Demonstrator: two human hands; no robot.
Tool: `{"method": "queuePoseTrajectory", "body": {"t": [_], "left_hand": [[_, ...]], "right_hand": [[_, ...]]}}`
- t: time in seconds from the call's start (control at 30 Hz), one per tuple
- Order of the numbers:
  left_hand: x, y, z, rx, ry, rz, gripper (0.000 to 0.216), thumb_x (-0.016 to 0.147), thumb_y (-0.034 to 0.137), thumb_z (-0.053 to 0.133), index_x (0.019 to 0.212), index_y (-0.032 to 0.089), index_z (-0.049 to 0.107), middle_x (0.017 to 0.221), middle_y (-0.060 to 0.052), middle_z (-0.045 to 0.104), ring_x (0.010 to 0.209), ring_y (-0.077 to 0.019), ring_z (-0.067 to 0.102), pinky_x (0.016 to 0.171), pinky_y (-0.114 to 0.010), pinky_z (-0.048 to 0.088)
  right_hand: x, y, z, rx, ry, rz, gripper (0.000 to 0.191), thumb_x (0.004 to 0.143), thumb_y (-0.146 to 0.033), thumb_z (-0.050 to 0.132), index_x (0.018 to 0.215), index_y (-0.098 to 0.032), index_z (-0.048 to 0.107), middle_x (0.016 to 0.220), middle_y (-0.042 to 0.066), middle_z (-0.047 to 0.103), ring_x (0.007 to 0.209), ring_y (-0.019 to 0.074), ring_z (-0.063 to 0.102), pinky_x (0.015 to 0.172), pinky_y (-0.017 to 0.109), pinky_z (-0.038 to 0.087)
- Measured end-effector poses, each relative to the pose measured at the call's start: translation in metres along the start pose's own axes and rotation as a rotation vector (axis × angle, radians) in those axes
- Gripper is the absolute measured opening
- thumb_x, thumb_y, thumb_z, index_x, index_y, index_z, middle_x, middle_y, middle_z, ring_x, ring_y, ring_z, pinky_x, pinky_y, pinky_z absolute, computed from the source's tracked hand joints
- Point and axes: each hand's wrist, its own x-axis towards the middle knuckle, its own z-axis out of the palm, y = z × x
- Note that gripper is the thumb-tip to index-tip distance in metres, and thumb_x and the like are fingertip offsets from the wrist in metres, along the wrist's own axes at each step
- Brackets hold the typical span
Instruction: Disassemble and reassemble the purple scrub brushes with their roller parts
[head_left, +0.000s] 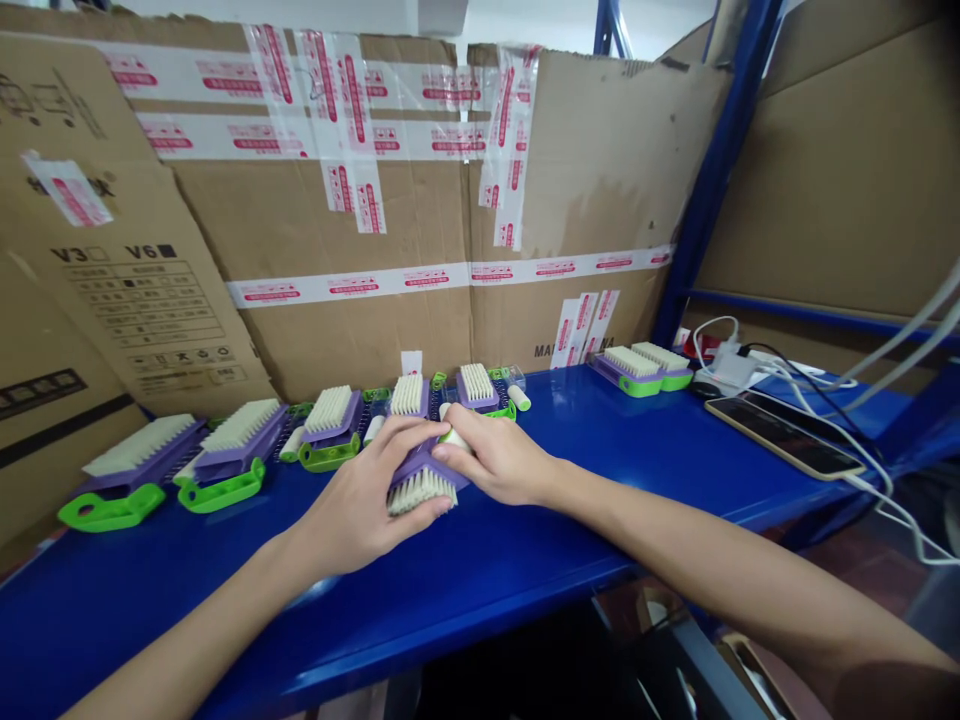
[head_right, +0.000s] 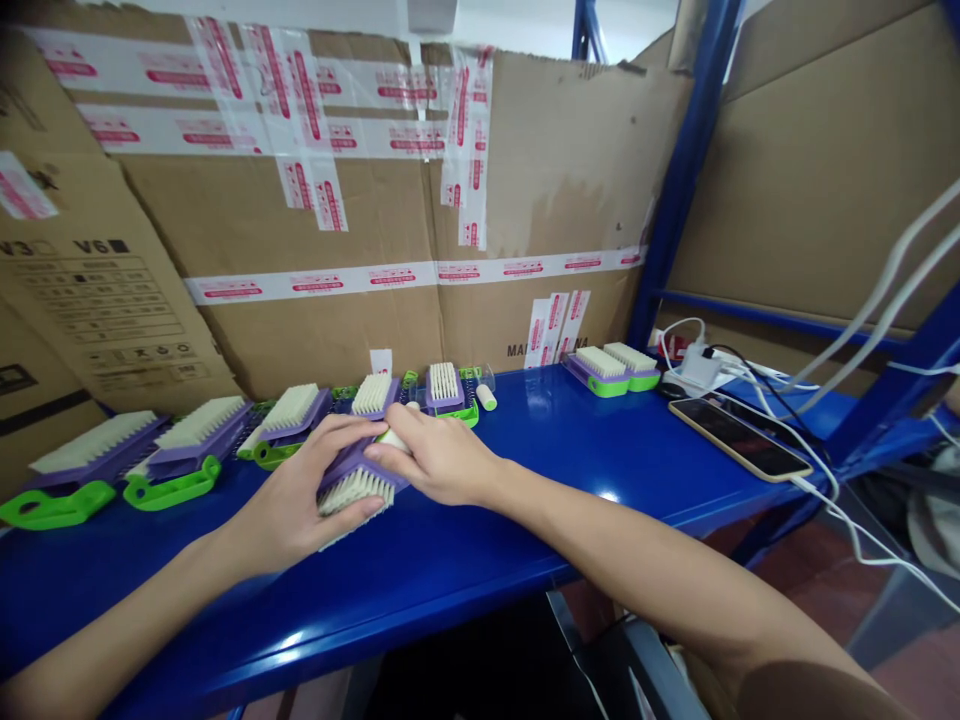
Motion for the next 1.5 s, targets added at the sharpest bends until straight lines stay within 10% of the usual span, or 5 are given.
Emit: {"method": "queuePoseTrajectory", "body": {"t": [1.5], "left_hand": [[-0.005, 0.002, 0.000, -0.017, 0.016, 0.011, 0.071, 0.099, 0.041, 0.074, 0.162, 0.036, 0.040, 0.152, -0.012, 0.052, 0.139, -0.0340, 0.060, 0.109, -0.050, 0.061]], "right_hand": [[-0.002, 0.003, -0.005, -0.008, 0.132, -0.143, 0.035, 0.111, -0.051, 0.047, 0.091, -0.023, 0.049, 0.081, 0.000, 0.055, 0.069, 0.0155, 0.052, 0.063, 0.028, 0.036]]}}
